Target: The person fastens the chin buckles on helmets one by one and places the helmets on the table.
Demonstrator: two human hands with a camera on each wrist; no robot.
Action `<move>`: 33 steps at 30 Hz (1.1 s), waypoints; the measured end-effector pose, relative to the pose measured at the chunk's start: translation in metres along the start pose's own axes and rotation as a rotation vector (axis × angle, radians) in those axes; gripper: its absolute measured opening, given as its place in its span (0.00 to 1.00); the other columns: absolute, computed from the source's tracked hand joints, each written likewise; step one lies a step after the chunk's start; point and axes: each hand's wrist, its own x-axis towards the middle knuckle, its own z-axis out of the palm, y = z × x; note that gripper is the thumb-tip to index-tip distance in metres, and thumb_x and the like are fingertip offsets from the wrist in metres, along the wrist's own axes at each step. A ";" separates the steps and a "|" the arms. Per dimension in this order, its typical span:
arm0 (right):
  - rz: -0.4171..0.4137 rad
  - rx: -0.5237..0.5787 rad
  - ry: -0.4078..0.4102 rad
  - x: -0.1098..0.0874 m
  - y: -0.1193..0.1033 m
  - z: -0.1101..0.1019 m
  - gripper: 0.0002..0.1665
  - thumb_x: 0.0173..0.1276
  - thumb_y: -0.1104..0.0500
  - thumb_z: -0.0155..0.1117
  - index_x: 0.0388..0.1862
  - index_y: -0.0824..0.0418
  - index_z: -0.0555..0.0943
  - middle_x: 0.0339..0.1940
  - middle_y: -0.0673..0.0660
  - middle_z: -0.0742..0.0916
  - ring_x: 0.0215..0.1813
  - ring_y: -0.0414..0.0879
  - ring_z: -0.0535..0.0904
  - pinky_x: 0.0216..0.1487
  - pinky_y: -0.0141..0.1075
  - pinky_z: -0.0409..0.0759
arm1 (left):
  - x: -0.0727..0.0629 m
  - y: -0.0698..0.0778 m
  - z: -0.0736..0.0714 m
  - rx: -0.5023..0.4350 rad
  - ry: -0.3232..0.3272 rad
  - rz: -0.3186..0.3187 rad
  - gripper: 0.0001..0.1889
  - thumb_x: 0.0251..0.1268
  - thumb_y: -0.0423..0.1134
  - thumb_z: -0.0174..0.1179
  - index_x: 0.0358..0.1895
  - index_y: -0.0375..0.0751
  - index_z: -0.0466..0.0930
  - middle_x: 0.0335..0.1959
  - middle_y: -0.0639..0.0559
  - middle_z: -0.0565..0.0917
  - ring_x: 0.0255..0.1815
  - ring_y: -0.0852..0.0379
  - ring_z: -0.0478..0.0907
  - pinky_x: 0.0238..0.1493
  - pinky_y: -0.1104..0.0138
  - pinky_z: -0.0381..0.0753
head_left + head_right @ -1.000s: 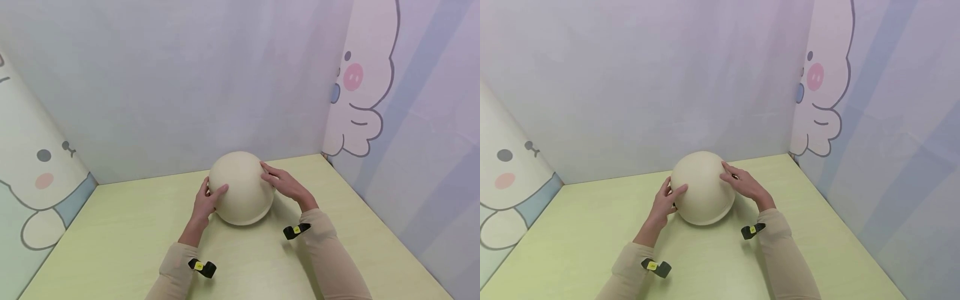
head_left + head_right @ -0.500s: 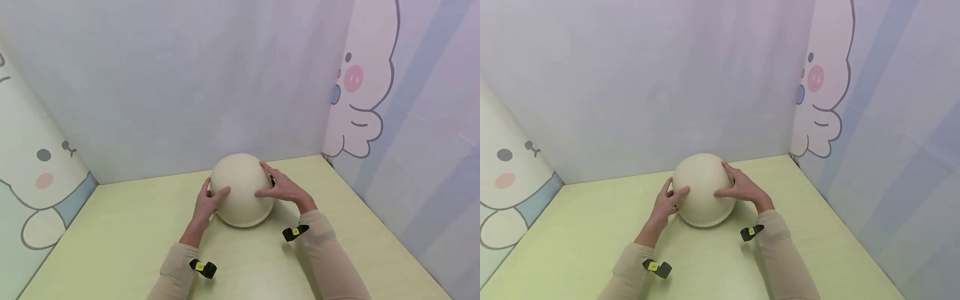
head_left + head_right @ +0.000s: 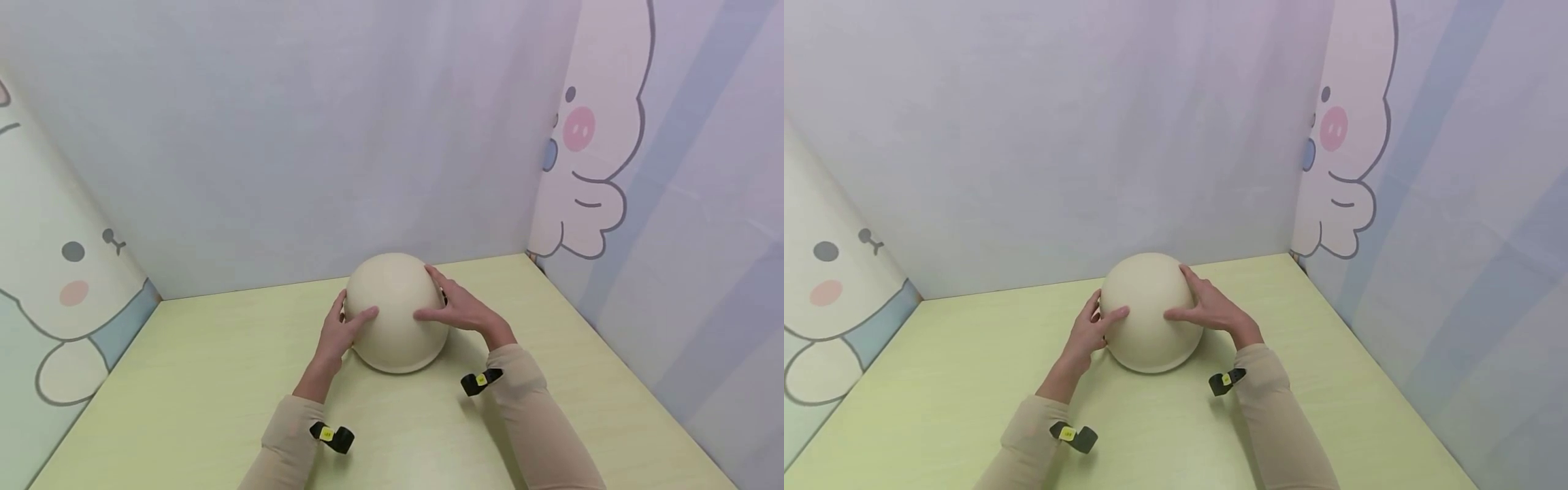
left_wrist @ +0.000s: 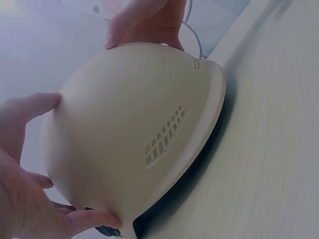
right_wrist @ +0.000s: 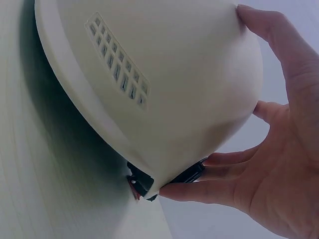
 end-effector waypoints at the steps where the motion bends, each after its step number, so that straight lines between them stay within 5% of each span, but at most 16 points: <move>1: 0.005 -0.003 -0.004 0.000 0.000 0.000 0.66 0.57 0.32 0.72 0.84 0.46 0.45 0.82 0.52 0.56 0.79 0.54 0.55 0.72 0.56 0.60 | 0.000 0.000 0.000 0.003 -0.001 0.002 0.53 0.58 0.54 0.72 0.82 0.50 0.47 0.80 0.38 0.50 0.78 0.36 0.50 0.67 0.40 0.64; 33: 0.030 0.006 -0.063 -0.003 0.002 -0.001 0.67 0.59 0.34 0.72 0.84 0.49 0.41 0.82 0.54 0.55 0.79 0.53 0.55 0.72 0.56 0.61 | -0.001 -0.001 -0.001 0.039 -0.006 0.031 0.50 0.59 0.50 0.73 0.81 0.54 0.50 0.77 0.40 0.57 0.73 0.38 0.61 0.66 0.44 0.68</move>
